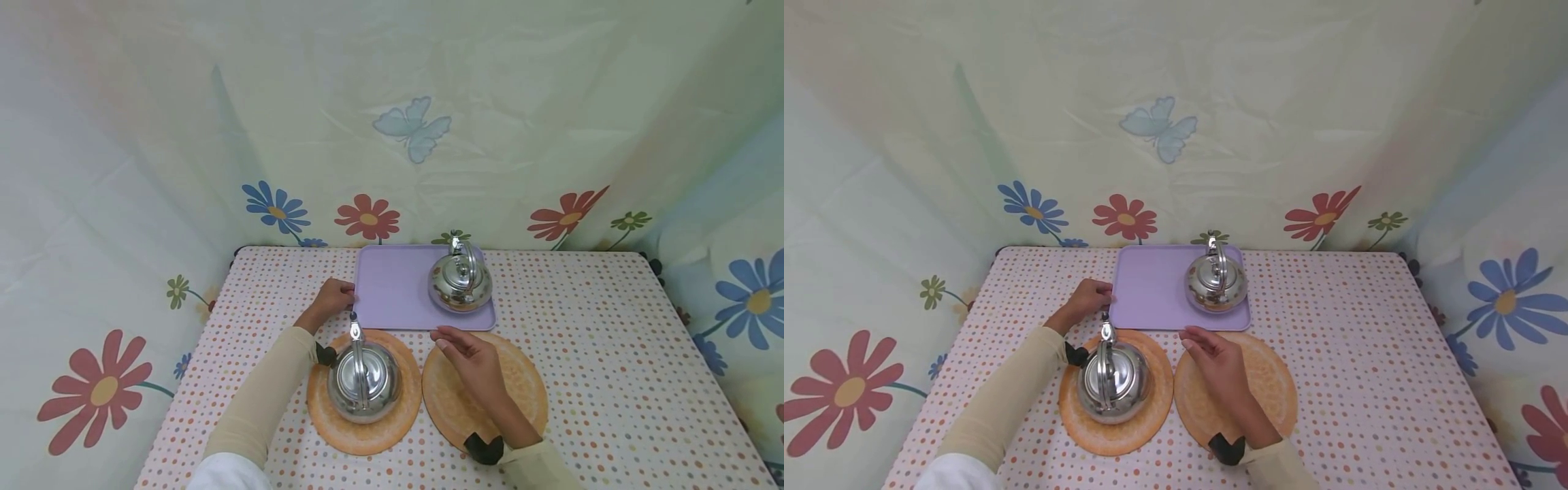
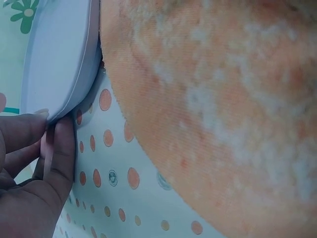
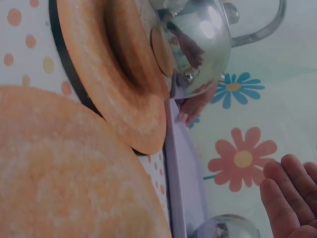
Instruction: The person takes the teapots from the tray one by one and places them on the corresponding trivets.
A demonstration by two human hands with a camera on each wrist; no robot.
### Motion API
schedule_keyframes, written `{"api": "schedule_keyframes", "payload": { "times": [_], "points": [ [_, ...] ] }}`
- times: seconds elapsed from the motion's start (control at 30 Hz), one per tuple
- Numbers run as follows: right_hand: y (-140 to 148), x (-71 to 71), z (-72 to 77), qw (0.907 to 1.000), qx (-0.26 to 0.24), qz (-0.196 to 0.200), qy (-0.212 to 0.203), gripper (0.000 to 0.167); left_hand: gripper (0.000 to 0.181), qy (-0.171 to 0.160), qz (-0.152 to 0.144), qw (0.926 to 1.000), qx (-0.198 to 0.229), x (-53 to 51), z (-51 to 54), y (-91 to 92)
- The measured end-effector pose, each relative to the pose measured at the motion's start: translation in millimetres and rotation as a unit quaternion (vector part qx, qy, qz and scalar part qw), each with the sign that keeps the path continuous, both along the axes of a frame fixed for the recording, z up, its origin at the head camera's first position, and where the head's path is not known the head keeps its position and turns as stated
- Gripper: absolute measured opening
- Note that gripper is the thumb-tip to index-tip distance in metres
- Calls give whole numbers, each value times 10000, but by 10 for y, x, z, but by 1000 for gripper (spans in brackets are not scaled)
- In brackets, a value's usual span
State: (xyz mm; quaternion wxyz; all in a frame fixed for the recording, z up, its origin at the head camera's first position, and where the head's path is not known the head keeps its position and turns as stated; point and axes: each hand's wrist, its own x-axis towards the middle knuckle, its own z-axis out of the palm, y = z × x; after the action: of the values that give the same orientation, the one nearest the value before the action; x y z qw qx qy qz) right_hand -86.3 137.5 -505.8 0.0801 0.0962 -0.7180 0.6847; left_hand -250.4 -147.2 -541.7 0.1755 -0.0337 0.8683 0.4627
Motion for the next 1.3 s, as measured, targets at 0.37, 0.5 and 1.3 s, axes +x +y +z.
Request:
{"api": "schedule_keyframes", "payload": {
  "times": [0.37, 0.5, 1.3],
  "points": [
    [60, -85, -13, 9998, -102, -146, 48, 27, 43, 66, 50, 9999, 102, 10, -28, -15],
    [82, -111, -34, 9995, 1, -239, 192, 25, 43, 104, 26, 9999, 125, 8, -24, -9],
    [234, -181, 309, 9978, 158, -535, 365, 24, 42, -40, 59, 9998, 181, -20, -41, -23]
  ]
}}
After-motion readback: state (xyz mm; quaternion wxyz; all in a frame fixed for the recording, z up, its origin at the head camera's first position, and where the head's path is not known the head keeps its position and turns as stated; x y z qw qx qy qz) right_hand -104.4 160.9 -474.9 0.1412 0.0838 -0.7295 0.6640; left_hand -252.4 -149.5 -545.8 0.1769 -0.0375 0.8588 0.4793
